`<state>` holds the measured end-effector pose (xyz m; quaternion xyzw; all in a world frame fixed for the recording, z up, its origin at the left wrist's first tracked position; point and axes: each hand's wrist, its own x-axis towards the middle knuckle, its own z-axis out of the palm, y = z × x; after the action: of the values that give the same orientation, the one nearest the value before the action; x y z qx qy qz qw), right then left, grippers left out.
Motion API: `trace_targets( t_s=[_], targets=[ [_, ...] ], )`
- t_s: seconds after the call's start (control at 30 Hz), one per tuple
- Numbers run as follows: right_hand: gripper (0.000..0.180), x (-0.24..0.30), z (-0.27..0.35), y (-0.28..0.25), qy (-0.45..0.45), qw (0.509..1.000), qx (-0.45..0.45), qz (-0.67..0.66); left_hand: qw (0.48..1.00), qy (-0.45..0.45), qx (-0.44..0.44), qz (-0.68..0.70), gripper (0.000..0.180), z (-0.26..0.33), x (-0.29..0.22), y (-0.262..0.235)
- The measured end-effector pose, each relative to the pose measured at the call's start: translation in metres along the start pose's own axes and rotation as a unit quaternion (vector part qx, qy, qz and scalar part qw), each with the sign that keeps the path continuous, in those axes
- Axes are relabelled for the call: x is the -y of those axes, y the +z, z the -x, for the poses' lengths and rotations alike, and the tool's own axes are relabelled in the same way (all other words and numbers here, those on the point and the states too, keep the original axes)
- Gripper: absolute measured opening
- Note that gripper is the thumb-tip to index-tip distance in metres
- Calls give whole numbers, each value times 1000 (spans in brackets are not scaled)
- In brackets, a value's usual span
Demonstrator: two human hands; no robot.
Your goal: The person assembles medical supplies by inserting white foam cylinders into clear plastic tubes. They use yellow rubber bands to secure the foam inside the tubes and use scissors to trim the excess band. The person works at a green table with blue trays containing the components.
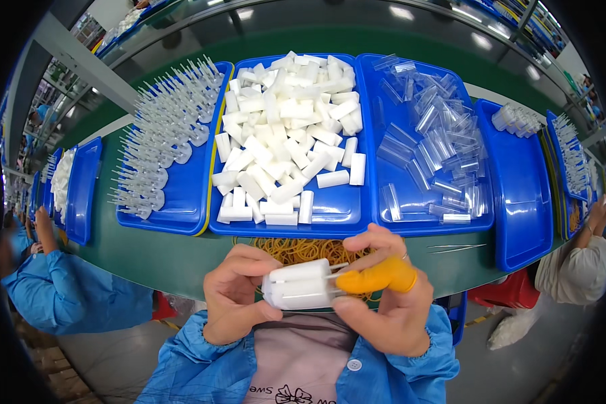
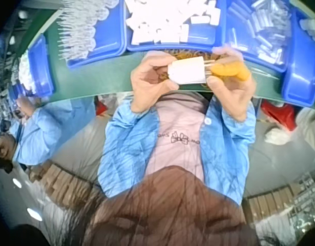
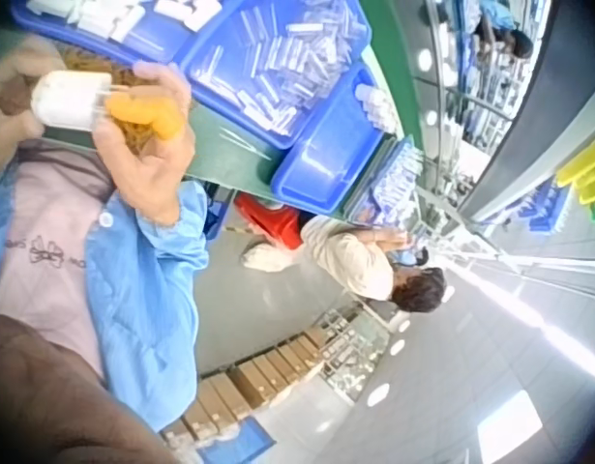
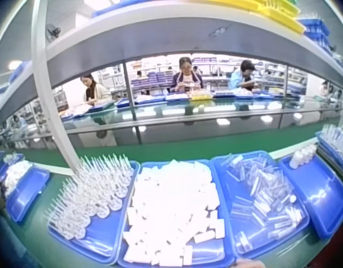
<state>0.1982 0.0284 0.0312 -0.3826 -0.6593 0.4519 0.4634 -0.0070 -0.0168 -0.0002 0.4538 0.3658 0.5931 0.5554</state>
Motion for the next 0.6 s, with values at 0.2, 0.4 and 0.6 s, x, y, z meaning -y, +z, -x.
trace_targets(
  t_s=[0.2,0.4,0.6],
  targets=[
    [20,-2,7,3,-34,998,8,54,999,-22,21,-11,46,-2,3,0],
    [27,0,-16,-6,-29,993,72,92,998,-57,11,20,62,-10,3,-3],
    [45,-33,-54,-47,-11,909,4,416,994,-64,-35,76,60,-15,6,-7]
  ],
)
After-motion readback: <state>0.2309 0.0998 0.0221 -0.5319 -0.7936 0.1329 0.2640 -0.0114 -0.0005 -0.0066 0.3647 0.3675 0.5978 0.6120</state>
